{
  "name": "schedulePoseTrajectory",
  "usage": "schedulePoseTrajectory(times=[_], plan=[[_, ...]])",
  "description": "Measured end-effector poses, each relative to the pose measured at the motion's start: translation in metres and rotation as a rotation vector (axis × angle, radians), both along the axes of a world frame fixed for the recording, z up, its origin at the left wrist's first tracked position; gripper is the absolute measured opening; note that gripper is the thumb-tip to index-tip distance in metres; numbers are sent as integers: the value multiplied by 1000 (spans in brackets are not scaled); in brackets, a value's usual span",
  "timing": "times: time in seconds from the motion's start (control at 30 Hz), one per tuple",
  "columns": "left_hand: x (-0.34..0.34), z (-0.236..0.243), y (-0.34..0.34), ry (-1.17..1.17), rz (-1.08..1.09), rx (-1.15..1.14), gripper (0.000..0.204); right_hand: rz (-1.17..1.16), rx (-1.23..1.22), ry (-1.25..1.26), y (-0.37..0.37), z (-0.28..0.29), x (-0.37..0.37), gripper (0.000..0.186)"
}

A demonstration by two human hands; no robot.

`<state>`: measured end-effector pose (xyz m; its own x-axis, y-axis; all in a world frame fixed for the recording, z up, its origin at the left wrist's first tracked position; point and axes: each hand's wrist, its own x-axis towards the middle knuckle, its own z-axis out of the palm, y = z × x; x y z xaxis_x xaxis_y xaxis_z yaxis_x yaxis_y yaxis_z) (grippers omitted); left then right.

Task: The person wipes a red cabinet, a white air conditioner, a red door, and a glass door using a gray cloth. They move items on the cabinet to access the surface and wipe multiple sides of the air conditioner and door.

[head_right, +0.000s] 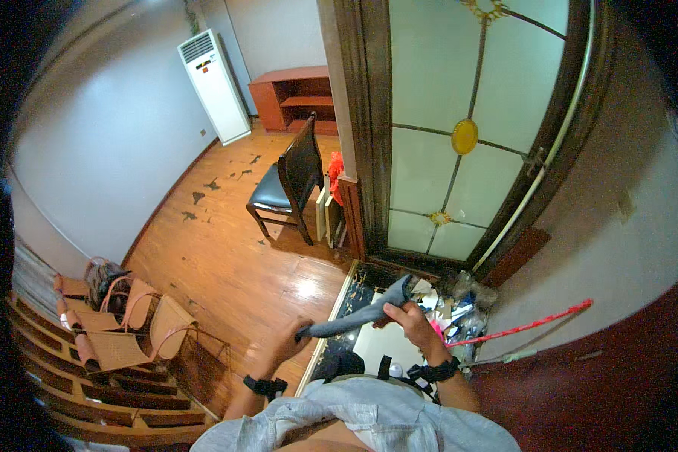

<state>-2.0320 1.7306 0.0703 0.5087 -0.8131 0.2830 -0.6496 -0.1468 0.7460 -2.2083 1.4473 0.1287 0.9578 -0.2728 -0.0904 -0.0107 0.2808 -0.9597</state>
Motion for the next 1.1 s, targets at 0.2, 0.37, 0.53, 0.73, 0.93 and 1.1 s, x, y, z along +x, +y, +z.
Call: schedulePoseTrajectory(times=[0.2,0.37,0.53,0.73,0.93,1.1], plan=[[121,41,-68,-526,345,10,26,-65,-94,-161,-47,25,126,26],[248,71,-154,-223,521,-271,18,-173,-256,-188,-96,71,244,35],[321,193,-264,329,260,-731,18,-609,-237,-389,-156,147,339,36],[415,294,-418,-246,63,-1040,49,-912,-726,-821,-259,246,447,31],[430,292,-548,-1028,433,-471,73,-1134,-2029,-486,-378,258,495,52],[394,292,-600,-1223,649,-418,59,-1152,-2035,-470,-434,259,452,53]])
